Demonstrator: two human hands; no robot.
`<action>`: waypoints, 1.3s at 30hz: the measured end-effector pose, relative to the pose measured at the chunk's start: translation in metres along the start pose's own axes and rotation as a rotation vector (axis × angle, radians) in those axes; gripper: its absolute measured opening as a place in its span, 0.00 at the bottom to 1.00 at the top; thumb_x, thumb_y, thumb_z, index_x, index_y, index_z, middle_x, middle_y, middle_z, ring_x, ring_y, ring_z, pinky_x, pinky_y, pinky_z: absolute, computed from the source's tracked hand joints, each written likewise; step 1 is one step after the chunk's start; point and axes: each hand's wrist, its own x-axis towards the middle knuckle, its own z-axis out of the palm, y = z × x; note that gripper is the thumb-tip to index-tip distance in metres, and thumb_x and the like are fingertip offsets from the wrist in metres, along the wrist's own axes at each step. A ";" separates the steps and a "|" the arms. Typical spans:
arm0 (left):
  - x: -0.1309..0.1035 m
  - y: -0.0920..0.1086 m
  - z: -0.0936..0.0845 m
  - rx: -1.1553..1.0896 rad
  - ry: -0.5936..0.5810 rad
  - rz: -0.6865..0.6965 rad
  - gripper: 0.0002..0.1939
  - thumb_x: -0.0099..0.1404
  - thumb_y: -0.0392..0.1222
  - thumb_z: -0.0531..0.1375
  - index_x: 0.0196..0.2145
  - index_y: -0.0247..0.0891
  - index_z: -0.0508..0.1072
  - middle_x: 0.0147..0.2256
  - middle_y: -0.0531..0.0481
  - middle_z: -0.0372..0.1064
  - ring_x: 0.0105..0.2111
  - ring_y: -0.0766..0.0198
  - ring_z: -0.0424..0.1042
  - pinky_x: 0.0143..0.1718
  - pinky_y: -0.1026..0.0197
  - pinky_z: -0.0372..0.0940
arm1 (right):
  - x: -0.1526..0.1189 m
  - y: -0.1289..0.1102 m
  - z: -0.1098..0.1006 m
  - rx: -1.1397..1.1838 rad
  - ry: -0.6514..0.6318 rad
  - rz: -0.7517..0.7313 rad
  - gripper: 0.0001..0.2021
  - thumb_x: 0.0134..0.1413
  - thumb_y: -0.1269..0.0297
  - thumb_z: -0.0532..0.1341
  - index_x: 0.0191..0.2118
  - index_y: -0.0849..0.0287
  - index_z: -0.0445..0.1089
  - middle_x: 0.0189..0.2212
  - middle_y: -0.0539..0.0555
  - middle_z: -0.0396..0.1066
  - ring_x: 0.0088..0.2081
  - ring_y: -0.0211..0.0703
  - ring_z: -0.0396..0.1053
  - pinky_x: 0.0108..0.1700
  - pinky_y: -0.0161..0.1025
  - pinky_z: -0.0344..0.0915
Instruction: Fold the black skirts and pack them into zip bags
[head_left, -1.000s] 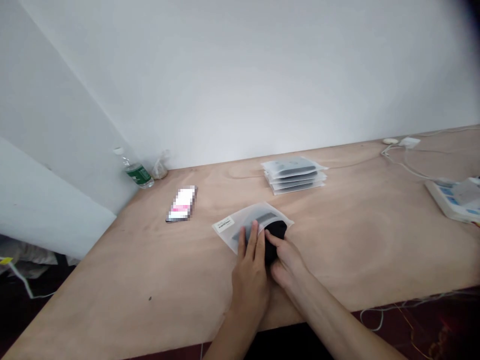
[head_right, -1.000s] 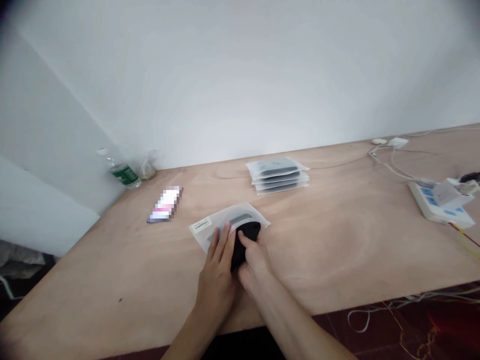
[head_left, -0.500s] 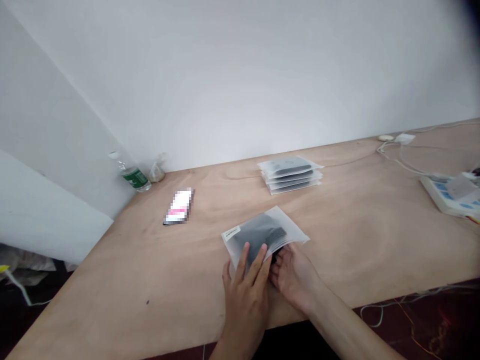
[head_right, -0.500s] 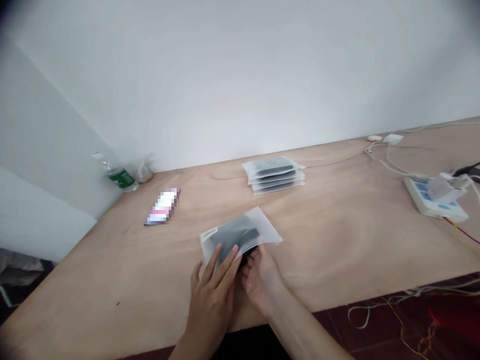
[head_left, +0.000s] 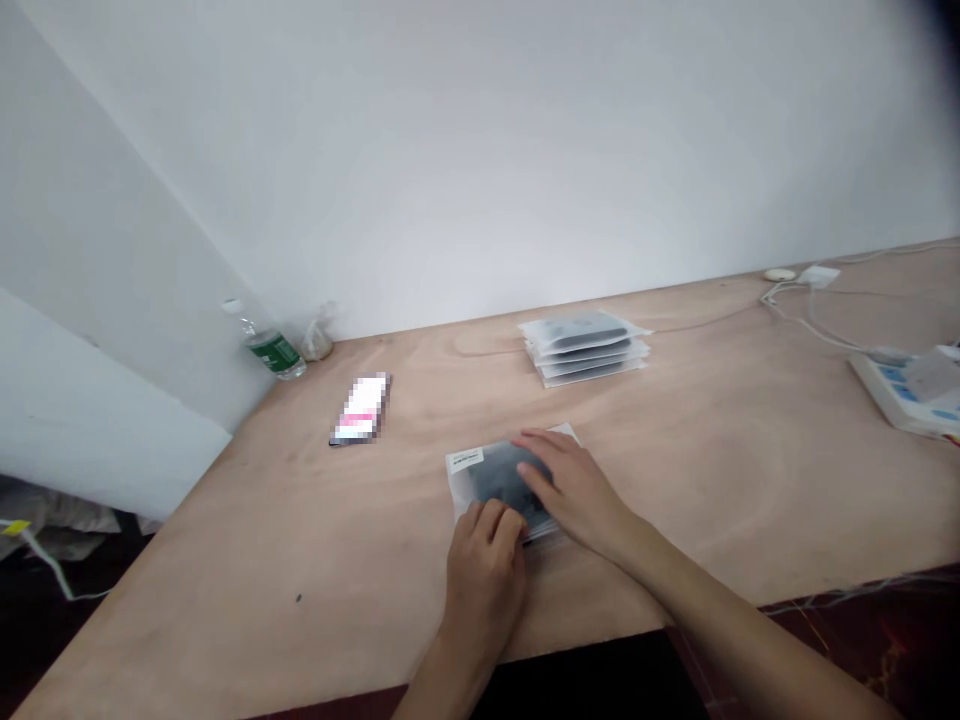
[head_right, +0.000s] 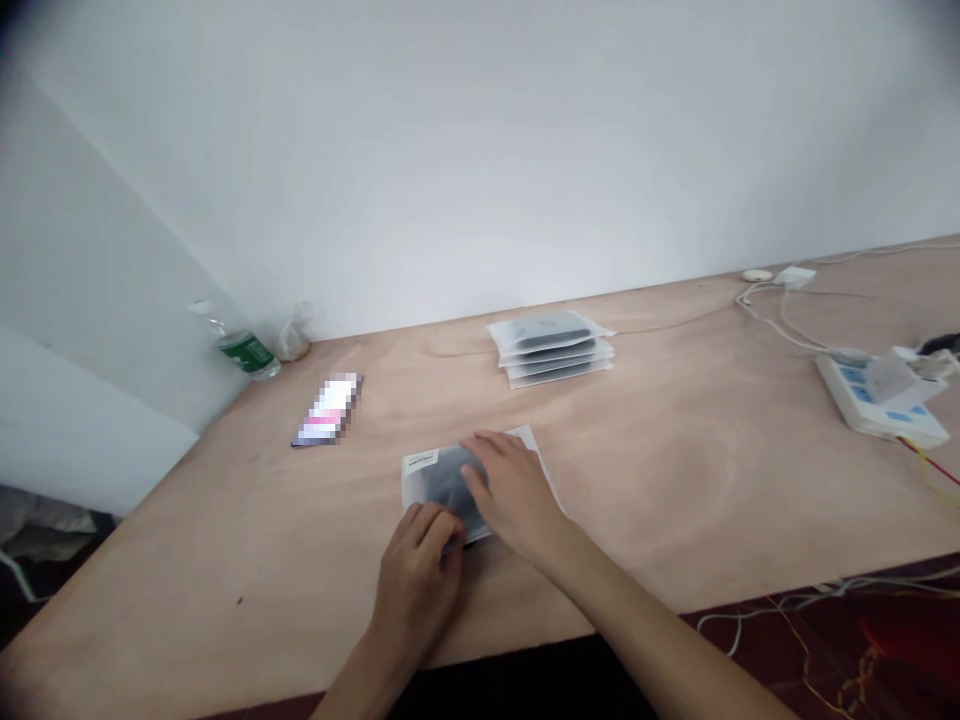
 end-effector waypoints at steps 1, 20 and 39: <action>0.000 0.000 0.002 0.029 0.011 0.012 0.11 0.57 0.25 0.50 0.24 0.38 0.64 0.25 0.50 0.64 0.28 0.61 0.62 0.29 0.60 0.60 | 0.002 0.002 0.009 -0.119 -0.066 -0.040 0.19 0.57 0.59 0.51 0.53 0.54 0.64 0.55 0.57 0.62 0.56 0.54 0.57 0.55 0.57 0.52; -0.035 -0.053 -0.052 -0.056 -0.214 0.145 0.10 0.59 0.30 0.57 0.39 0.39 0.68 0.36 0.47 0.68 0.36 0.61 0.64 0.36 0.58 0.63 | -0.016 0.019 0.037 -0.472 -0.116 -0.286 0.28 0.54 0.42 0.47 0.59 0.45 0.54 0.61 0.57 0.52 0.60 0.66 0.46 0.53 0.72 0.38; -0.036 -0.059 -0.048 0.017 -0.119 0.171 0.10 0.61 0.28 0.52 0.36 0.38 0.68 0.32 0.49 0.72 0.32 0.62 0.66 0.34 0.58 0.59 | -0.034 -0.015 0.053 -0.273 -0.067 -0.713 0.08 0.58 0.66 0.52 0.37 0.54 0.68 0.44 0.48 0.70 0.47 0.38 0.64 0.60 0.52 0.47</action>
